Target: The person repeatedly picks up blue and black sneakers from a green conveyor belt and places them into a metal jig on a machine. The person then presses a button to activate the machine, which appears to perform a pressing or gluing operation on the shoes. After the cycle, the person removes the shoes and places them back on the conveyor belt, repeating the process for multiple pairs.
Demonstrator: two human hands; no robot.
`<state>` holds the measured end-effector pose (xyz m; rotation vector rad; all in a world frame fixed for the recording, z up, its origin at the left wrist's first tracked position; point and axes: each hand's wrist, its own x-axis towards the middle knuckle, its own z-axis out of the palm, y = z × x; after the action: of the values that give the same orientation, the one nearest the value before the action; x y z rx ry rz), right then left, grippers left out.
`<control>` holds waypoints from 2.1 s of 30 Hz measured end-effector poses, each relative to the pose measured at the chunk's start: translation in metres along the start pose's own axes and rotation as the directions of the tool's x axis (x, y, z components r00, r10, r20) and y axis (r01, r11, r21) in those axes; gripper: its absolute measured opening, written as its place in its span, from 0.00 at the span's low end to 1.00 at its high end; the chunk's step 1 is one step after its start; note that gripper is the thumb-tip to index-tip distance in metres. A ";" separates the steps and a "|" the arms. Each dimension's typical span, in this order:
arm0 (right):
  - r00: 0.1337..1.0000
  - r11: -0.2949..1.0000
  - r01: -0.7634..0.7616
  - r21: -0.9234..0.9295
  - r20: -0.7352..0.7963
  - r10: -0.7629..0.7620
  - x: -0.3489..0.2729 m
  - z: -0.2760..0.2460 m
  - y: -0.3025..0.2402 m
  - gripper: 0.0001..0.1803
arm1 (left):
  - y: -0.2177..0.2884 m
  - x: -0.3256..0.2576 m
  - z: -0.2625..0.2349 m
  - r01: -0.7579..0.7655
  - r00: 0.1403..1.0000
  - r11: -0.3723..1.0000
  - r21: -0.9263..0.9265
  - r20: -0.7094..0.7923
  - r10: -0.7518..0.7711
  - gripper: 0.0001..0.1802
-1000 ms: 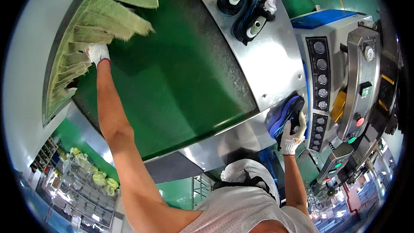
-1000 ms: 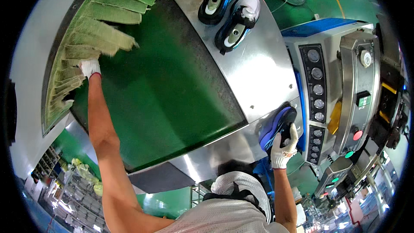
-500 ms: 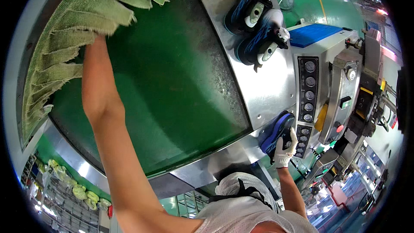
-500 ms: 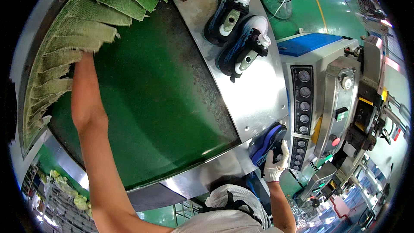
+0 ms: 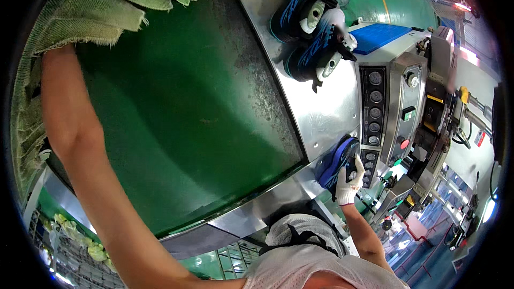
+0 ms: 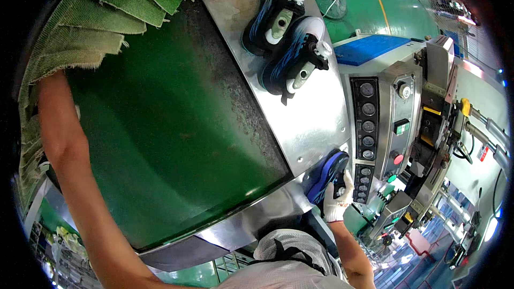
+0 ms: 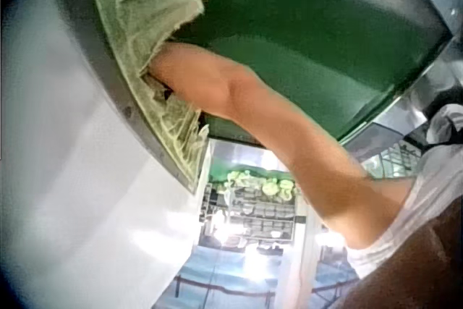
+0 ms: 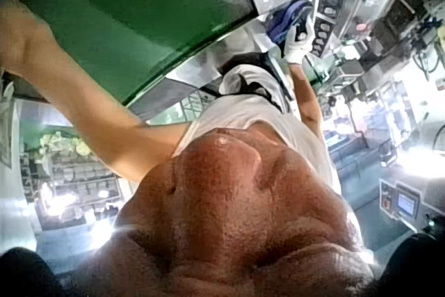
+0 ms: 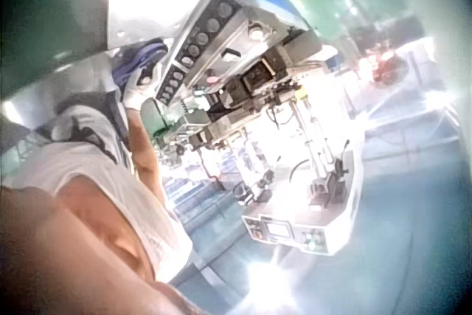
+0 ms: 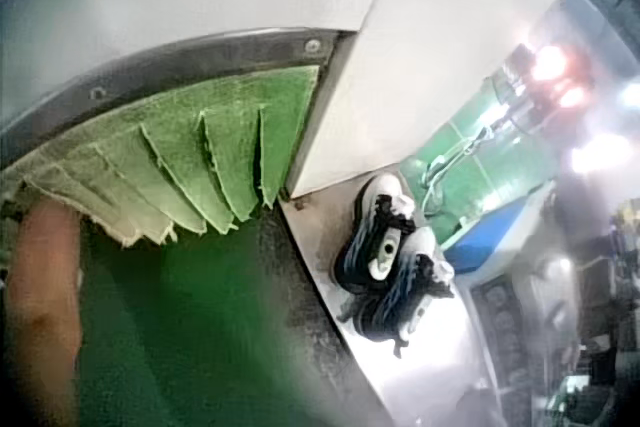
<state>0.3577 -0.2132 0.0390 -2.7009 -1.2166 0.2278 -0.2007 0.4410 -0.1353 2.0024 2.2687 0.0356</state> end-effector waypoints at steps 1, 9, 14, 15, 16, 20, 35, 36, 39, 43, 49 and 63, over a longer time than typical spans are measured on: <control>1.000 1.000 0.012 0.002 -0.004 -0.012 -0.002 0.001 0.003 0.33 | 0.000 0.001 -0.003 -0.013 1.000 1.000 0.001 0.002 0.013 0.29; 0.999 0.996 0.021 0.092 -0.032 -0.019 -0.003 0.004 0.011 0.33 | 0.005 -0.016 -0.034 -0.067 0.998 0.997 0.033 -0.014 0.068 0.28; 0.997 0.991 0.044 0.123 -0.064 -0.036 -0.002 0.008 0.020 0.34 | 0.011 -0.066 -0.068 -0.146 0.988 0.986 0.081 -0.046 0.150 0.28; 0.995 0.990 0.066 0.122 -0.076 -0.057 -0.003 0.008 0.024 0.34 | 0.014 -0.081 -0.076 -0.179 0.981 0.980 0.089 -0.056 0.184 0.28; 0.998 0.986 0.002 0.167 -0.056 0.007 -0.006 0.005 0.019 0.34 | 0.024 -0.096 -0.082 -0.220 0.972 0.971 0.089 -0.065 0.226 0.28; 0.992 0.924 -0.118 0.363 0.013 0.122 -0.012 0.011 0.028 0.35 | 0.093 -0.226 -0.110 -0.430 0.898 0.876 0.217 0.004 0.440 0.28; 0.992 0.998 0.058 0.007 0.113 -0.058 0.006 -0.069 0.001 0.36 | 0.218 -0.487 -0.135 -0.661 0.671 0.748 0.063 0.496 0.551 0.26; 0.981 0.986 0.002 0.166 0.190 -0.034 0.003 -0.064 0.017 0.40 | 0.235 -0.492 -0.156 -0.617 0.679 0.786 0.045 0.536 0.502 0.28; 0.964 0.937 0.220 0.270 -0.207 -0.167 -0.009 -0.054 0.063 0.44 | 0.266 -0.528 -0.194 -0.515 0.728 0.847 -0.134 0.454 0.514 0.40; 0.987 0.590 -0.077 0.804 0.144 -0.066 -0.030 -0.108 0.106 0.35 | 0.332 -0.610 -0.267 -0.087 0.654 0.568 -0.818 0.383 0.652 0.26; 0.644 -0.468 -0.761 0.450 0.430 -0.633 -0.042 -0.158 0.115 0.36 | 0.442 -0.665 -0.302 -0.476 0.232 0.087 -0.875 -0.030 0.972 0.32; 0.982 -0.766 -0.158 0.624 0.021 -0.186 0.002 -0.314 0.294 0.44 | 0.852 -0.607 -0.307 -0.799 0.293 0.160 -0.580 -0.143 0.945 0.34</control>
<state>0.6380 -0.4325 0.2810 -0.4289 -0.1898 1.0339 0.6823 -0.0336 0.2923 2.4039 0.4403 0.4556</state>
